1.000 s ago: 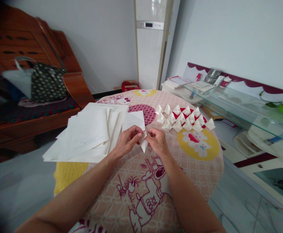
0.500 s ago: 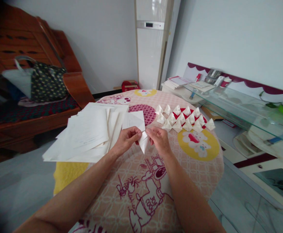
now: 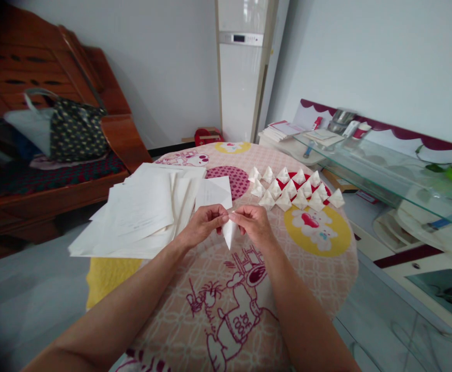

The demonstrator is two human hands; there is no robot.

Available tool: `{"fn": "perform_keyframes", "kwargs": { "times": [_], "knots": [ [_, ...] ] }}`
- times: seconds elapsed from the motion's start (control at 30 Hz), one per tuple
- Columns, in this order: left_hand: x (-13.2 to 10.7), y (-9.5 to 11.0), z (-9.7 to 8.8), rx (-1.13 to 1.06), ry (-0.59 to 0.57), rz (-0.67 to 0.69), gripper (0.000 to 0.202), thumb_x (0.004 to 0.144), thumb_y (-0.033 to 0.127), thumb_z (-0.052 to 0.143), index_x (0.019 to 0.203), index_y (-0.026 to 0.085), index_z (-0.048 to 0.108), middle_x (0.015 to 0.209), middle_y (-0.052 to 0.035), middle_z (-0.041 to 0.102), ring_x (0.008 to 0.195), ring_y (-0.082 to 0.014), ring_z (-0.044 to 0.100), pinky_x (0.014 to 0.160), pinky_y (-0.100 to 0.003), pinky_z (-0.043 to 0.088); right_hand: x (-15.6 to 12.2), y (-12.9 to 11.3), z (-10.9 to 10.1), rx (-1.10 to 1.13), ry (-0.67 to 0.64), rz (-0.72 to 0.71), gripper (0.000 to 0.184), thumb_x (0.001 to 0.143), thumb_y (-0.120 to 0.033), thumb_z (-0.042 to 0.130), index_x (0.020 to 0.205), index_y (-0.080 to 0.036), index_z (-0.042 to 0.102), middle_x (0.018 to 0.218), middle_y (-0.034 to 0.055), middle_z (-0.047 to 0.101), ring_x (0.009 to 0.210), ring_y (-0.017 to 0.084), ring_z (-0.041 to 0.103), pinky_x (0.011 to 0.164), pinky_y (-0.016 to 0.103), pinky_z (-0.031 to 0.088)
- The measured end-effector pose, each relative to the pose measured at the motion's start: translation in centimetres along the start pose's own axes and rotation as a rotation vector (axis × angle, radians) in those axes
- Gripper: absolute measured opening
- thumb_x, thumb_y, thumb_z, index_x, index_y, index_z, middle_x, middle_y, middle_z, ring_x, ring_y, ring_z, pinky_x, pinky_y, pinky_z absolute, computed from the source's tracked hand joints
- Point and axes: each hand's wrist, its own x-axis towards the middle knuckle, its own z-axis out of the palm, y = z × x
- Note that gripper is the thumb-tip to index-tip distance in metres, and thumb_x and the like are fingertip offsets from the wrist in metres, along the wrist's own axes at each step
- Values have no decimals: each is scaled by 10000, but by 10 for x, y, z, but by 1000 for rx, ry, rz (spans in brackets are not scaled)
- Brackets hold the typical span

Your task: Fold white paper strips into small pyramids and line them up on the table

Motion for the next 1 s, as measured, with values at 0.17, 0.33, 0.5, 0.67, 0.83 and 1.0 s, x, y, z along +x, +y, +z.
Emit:
{"fn": "perform_keyframes", "kwargs": {
  "times": [0.17, 0.33, 0.5, 0.67, 0.83, 1.0],
  "knots": [
    [1, 1, -3, -60, -15, -7, 403, 819, 515, 763, 859, 129, 655, 722, -1, 599, 612, -88, 528, 567, -215, 459, 0, -2, -3, 4, 49, -43, 297, 768, -420, 755, 608, -188, 661, 461, -33, 523, 420, 87, 429, 426, 224, 317],
    [1, 2, -7, -99, -24, 24, 347, 800, 440, 796, 848, 121, 665, 754, -10, 627, 673, -95, 550, 638, -220, 460, 1, -9, -12, 10, -122, -4, 261, 725, -422, 800, 741, -174, 722, 571, -18, 612, 471, 90, 506, 438, 210, 370],
    [1, 1, -11, -74, -75, 11, 301, 811, 393, 785, 878, 121, 674, 783, -13, 641, 694, -96, 546, 655, -221, 433, 3, -7, -22, -77, -223, 57, 288, 744, -428, 774, 671, -168, 675, 554, -7, 625, 460, 83, 496, 430, 198, 339],
    [0, 0, -17, 25, -176, -48, 249, 825, 353, 746, 880, 119, 684, 798, -14, 655, 693, -93, 542, 653, -218, 417, 4, 0, -30, -197, -284, 85, 297, 778, -418, 743, 639, -171, 655, 545, -6, 627, 467, 82, 490, 449, 201, 337],
    [0, -1, -24, 60, -248, -90, 202, 806, 319, 723, 852, 127, 677, 795, -17, 671, 712, -103, 570, 669, -217, 443, 6, 6, -35, -225, -424, 144, 192, 734, -341, 773, 808, -168, 741, 643, -14, 668, 538, 88, 542, 489, 196, 370],
    [0, 2, -26, 332, -279, -125, 157, 794, 235, 668, 893, 132, 735, 825, -27, 718, 763, -137, 622, 725, -238, 479, 9, 11, -36, -299, -485, 178, 228, 760, -379, 732, 702, -161, 705, 623, 3, 663, 539, 100, 559, 493, 206, 396]
  ]
}}
